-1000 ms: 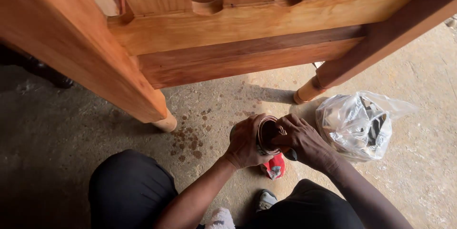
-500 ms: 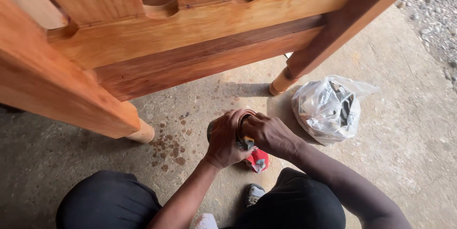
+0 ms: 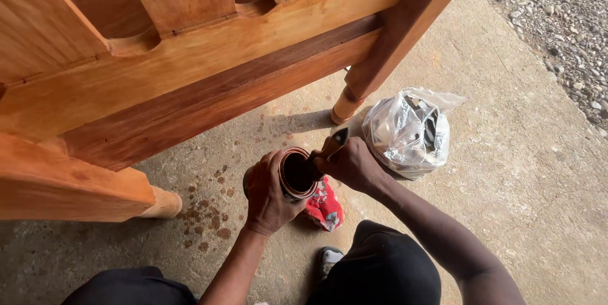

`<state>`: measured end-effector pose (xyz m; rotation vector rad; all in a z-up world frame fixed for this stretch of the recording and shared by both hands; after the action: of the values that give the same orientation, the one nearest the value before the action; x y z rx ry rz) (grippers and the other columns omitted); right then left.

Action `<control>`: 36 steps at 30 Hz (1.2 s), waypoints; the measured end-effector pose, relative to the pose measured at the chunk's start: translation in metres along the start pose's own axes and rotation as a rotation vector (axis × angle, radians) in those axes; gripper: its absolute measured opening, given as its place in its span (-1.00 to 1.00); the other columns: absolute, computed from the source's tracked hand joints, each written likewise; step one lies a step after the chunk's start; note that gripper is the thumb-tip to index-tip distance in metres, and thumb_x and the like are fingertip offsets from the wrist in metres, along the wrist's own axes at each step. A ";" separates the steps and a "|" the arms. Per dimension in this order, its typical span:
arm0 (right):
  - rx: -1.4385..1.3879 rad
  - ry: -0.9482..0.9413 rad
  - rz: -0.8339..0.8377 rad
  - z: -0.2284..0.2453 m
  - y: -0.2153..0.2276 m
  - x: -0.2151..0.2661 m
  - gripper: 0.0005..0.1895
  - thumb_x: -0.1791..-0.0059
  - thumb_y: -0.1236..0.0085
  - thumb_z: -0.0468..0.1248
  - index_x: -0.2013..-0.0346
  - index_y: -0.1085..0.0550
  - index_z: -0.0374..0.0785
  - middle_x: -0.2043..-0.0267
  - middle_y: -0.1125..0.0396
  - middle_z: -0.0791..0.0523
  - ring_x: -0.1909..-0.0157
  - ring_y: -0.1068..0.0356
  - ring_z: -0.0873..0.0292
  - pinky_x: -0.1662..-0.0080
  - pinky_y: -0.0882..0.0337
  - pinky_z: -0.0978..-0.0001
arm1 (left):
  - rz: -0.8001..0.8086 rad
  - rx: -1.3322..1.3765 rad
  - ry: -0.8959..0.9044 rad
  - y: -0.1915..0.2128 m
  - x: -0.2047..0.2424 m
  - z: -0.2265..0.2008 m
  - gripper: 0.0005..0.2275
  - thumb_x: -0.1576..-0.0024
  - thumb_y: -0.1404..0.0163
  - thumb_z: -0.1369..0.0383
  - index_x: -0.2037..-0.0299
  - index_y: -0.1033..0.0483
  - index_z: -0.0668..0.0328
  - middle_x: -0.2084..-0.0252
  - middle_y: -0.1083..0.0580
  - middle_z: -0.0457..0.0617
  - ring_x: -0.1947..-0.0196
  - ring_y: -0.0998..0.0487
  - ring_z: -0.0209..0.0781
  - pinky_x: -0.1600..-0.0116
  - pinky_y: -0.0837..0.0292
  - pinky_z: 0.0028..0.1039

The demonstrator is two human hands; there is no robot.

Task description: Applying wood stain to a wooden chair with a paintbrush.

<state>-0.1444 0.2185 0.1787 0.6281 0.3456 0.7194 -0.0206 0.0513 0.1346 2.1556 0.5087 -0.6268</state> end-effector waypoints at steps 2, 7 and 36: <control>-0.067 -0.107 0.030 -0.005 0.004 0.003 -0.82 0.06 -0.30 -0.24 0.47 -0.54 -0.29 0.58 -0.44 0.10 0.55 -0.44 0.22 0.45 -0.45 0.31 | 0.004 0.008 -0.016 0.000 0.001 0.001 -0.05 0.15 -0.37 0.13 -0.38 -0.03 0.27 -0.25 -0.32 0.27 -0.21 -0.40 0.23 -0.21 -0.26 0.06; 0.004 -0.077 -0.025 -0.019 0.012 0.009 -0.83 0.09 -0.31 -0.26 0.45 -0.53 -0.31 0.55 -0.42 0.09 0.50 -0.44 0.25 0.43 -0.42 0.33 | 0.006 0.007 -0.020 0.002 -0.002 -0.001 -0.05 0.17 -0.35 0.10 -0.38 -0.03 0.27 -0.24 -0.33 0.27 -0.20 -0.41 0.24 -0.20 -0.26 0.06; -1.030 -0.415 -0.303 -0.129 -0.022 0.061 -0.78 0.06 -0.32 -0.26 0.29 -0.56 -0.39 0.50 -0.45 0.08 0.53 -0.45 0.23 0.46 -0.55 0.33 | 0.133 -0.041 0.280 -0.013 0.003 0.001 0.09 0.35 -0.43 0.16 -0.35 0.06 0.33 -0.17 -0.28 0.38 -0.11 -0.42 0.28 -0.19 -0.35 0.02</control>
<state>-0.1537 0.3014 0.0612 -0.2628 -0.3187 0.3752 -0.0256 0.0584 0.1243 2.2281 0.5158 -0.2403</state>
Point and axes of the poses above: each hand's wrist, its own x-axis away from the middle knuckle, its own y-axis out of the back of the hand, z = x × y, the point moved 3 cm from there along -x, towards the middle knuckle
